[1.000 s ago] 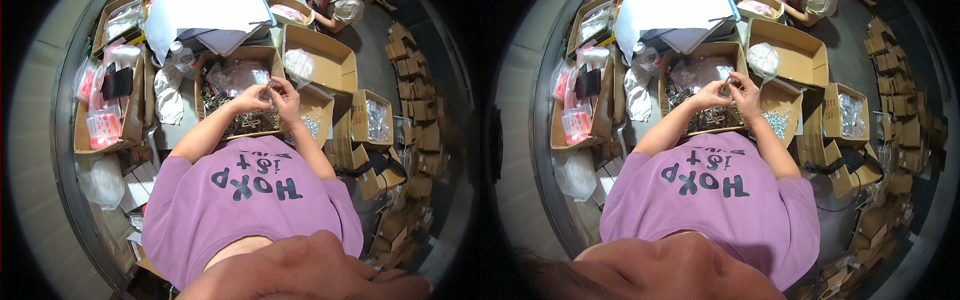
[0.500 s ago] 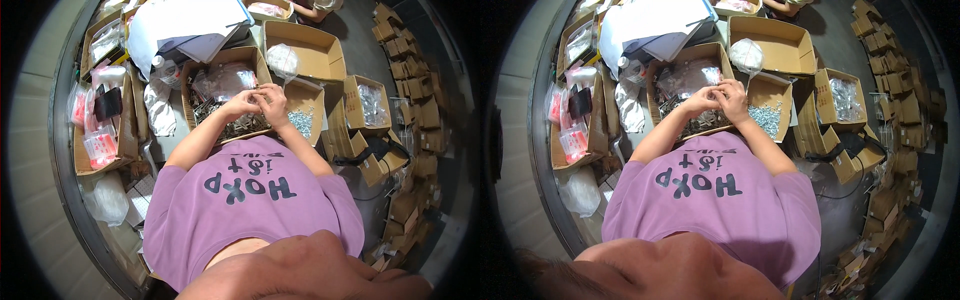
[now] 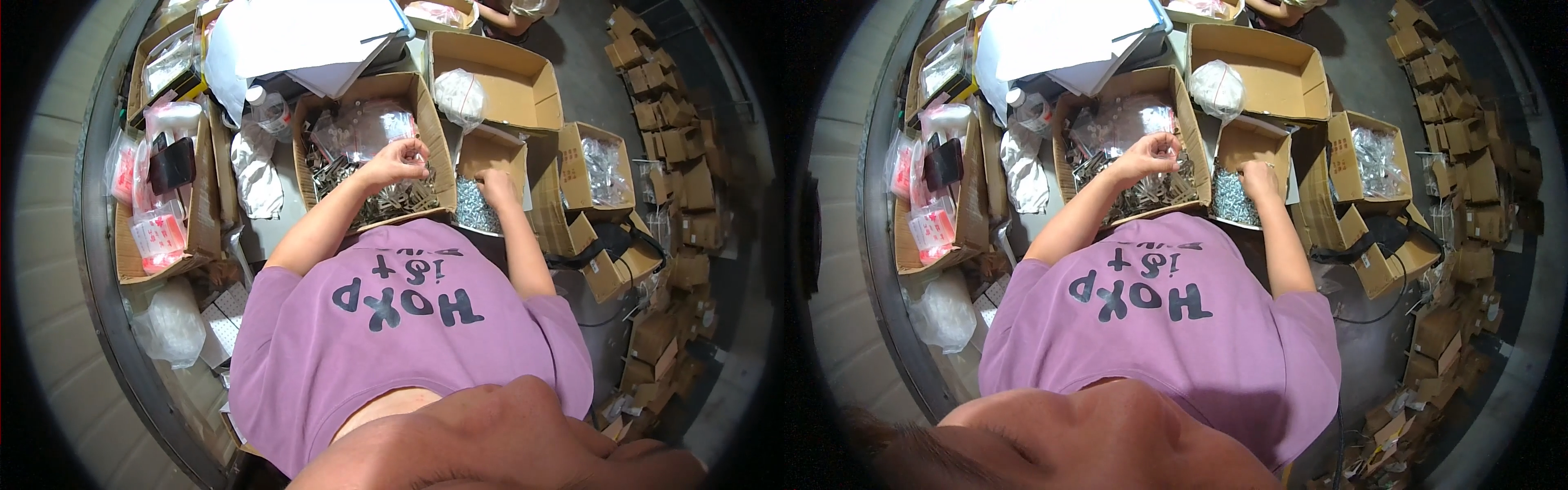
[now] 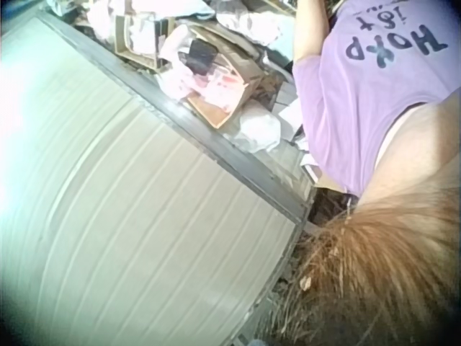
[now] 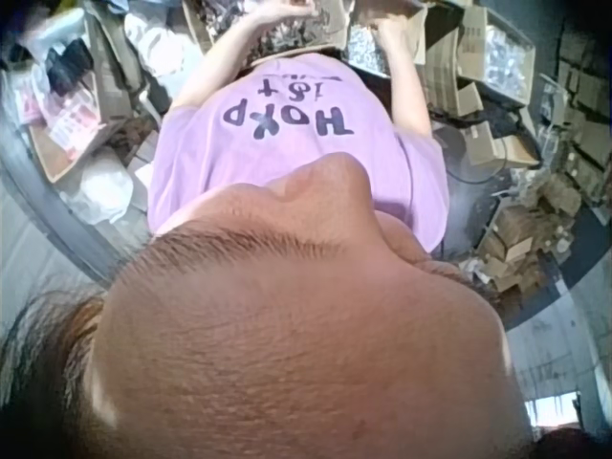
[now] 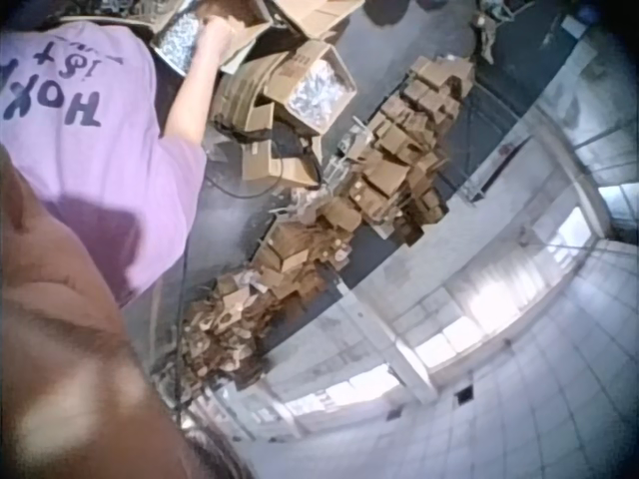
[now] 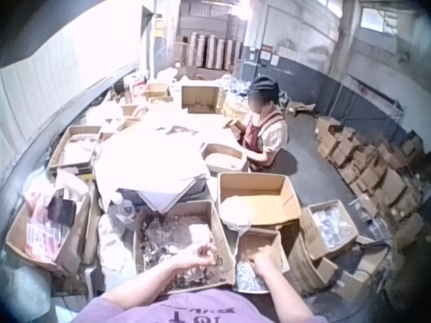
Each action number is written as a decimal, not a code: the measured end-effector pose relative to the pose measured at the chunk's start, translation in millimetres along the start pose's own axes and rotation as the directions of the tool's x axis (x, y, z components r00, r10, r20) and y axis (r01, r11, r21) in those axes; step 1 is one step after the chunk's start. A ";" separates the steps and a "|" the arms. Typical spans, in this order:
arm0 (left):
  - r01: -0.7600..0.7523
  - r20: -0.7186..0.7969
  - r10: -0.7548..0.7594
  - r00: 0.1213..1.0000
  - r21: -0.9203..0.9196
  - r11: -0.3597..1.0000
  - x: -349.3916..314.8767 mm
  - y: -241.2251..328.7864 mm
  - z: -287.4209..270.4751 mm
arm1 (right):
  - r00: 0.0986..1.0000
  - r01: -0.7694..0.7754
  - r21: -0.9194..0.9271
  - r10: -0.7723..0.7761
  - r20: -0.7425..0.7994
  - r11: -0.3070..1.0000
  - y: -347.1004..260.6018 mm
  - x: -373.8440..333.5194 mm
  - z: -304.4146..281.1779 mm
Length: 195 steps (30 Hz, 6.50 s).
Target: The person sorts metal hardware components by hand from a large bin into individual small plastic bags.
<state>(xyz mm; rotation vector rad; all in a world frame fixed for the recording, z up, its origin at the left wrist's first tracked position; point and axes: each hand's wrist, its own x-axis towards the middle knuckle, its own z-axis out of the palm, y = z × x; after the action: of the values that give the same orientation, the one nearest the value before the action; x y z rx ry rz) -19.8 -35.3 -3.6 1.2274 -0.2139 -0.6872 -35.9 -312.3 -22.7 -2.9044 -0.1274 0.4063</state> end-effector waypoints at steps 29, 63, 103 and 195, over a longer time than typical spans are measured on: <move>-0.058 0.063 0.054 0.997 0.059 0.997 -0.2 -4.5 4.3 | 0.980 0.127 0.807 -0.196 -0.014 0.577 -21.2 13.2 -53.6; -0.065 0.038 0.064 0.997 0.029 0.997 -4.2 3.2 1.0 | 0.922 0.215 0.324 -0.081 -0.379 0.921 -58.7 114.7 -79.2; -0.254 -0.249 0.287 0.925 0.156 0.954 -2.8 6.2 5.6 | 0.948 0.298 0.765 -0.273 -0.166 0.570 -106.0 15.1 -50.0; -0.182 -0.321 0.408 0.855 0.550 0.815 -3.7 8.7 -19.8 | 0.816 0.578 0.541 -0.441 -0.373 0.612 -131.5 4.0 -79.8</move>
<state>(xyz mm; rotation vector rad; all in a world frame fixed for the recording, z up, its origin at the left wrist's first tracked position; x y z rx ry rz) -9.6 -16.0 -1.8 1.7690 -0.2238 -0.0548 -17.2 -198.8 79.5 -2.0745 -0.6452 0.0190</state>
